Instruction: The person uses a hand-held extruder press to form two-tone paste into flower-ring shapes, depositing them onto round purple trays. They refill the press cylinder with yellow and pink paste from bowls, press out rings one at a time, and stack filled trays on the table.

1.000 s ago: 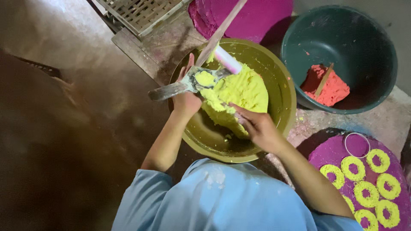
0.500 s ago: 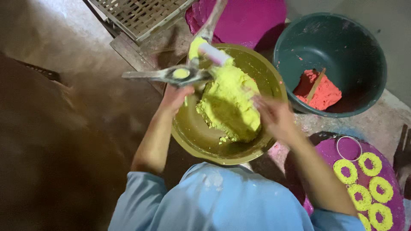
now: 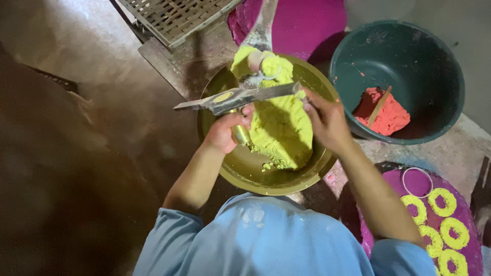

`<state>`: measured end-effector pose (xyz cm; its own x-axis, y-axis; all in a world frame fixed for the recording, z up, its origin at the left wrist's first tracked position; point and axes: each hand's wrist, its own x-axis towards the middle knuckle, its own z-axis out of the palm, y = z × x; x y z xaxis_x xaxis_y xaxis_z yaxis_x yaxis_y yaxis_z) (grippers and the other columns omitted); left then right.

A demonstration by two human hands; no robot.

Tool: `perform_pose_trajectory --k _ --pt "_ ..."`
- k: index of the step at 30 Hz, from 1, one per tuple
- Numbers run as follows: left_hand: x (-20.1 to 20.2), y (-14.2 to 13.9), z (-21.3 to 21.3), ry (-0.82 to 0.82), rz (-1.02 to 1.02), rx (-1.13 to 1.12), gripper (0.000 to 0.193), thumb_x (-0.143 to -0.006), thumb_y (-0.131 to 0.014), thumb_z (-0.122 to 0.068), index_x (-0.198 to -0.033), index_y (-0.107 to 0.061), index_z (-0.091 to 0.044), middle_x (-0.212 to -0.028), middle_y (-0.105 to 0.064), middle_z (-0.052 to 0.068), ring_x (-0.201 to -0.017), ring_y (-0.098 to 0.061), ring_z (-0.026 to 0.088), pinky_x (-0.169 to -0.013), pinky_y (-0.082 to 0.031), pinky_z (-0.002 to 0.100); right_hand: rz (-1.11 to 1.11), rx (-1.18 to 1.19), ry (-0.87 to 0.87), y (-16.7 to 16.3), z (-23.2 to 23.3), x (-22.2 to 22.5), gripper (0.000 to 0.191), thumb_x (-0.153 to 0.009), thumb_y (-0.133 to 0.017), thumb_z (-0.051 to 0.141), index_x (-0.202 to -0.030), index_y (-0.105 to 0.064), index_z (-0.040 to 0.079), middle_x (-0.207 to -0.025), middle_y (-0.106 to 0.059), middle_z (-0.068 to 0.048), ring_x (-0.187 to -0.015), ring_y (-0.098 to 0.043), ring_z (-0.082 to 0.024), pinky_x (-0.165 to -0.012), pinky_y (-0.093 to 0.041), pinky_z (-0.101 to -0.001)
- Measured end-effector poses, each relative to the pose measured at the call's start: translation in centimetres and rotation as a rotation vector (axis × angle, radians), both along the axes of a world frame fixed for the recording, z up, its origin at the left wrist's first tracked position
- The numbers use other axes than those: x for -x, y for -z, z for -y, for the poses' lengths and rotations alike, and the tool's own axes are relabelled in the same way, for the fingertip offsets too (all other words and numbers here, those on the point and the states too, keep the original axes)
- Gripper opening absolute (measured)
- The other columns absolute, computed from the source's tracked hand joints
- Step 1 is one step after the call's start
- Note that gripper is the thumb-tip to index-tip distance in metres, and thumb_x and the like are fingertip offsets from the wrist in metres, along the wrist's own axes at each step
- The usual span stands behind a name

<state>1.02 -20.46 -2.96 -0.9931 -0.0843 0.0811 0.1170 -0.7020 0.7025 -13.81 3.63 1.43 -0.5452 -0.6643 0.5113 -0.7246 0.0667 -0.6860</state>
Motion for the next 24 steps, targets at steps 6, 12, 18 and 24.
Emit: perform_pose_trajectory --k 6,12,18,24 --pt "3.6 2.1 -1.4 -0.241 0.052 0.212 0.022 -0.081 -0.067 -0.004 -0.099 -0.058 -0.013 -0.087 -0.056 -0.002 -0.077 -0.058 0.010 -0.067 -0.051 0.028 0.345 -0.115 0.169 5.3 2.6 -2.8 0.048 -0.101 -0.059 0.004 -0.149 -0.059 0.001 -0.087 -0.070 -0.020 -0.072 -0.054 -0.014 -0.066 -0.048 -0.0285" --pt "4.5 2.9 -3.8 -0.371 -0.017 0.432 0.017 -0.083 -0.067 -0.001 -0.100 -0.066 -0.001 -0.084 -0.063 0.003 -0.078 -0.061 0.014 -0.071 -0.051 0.031 0.388 0.201 0.157 7.2 5.8 -4.0 0.027 -0.106 -0.061 0.004 -0.132 -0.062 -0.005 -0.086 -0.064 -0.006 -0.074 -0.050 -0.005 -0.061 -0.043 -0.0246" --pt "3.4 2.3 -2.4 -0.309 0.119 0.483 0.047 -0.076 -0.067 0.000 -0.123 -0.059 -0.006 -0.093 -0.065 0.007 -0.080 -0.061 0.016 -0.067 -0.054 0.032 0.388 0.031 0.201 7.1 6.9 -3.5 0.039 -0.102 -0.059 0.005 -0.141 -0.062 0.000 -0.071 -0.053 -0.009 -0.063 -0.041 -0.009 -0.055 -0.037 -0.0274" --pt "3.2 0.7 2.5 -0.656 0.291 0.598 0.042 -0.074 -0.067 -0.008 -0.116 -0.062 -0.002 -0.107 -0.063 0.008 -0.102 -0.064 0.023 -0.086 -0.062 0.039 0.374 -0.064 -0.005 9.1 5.2 -4.0 0.045 -0.103 -0.056 0.003 -0.148 -0.056 0.001 -0.091 -0.069 -0.015 -0.074 -0.050 -0.008 -0.066 -0.047 -0.0255"
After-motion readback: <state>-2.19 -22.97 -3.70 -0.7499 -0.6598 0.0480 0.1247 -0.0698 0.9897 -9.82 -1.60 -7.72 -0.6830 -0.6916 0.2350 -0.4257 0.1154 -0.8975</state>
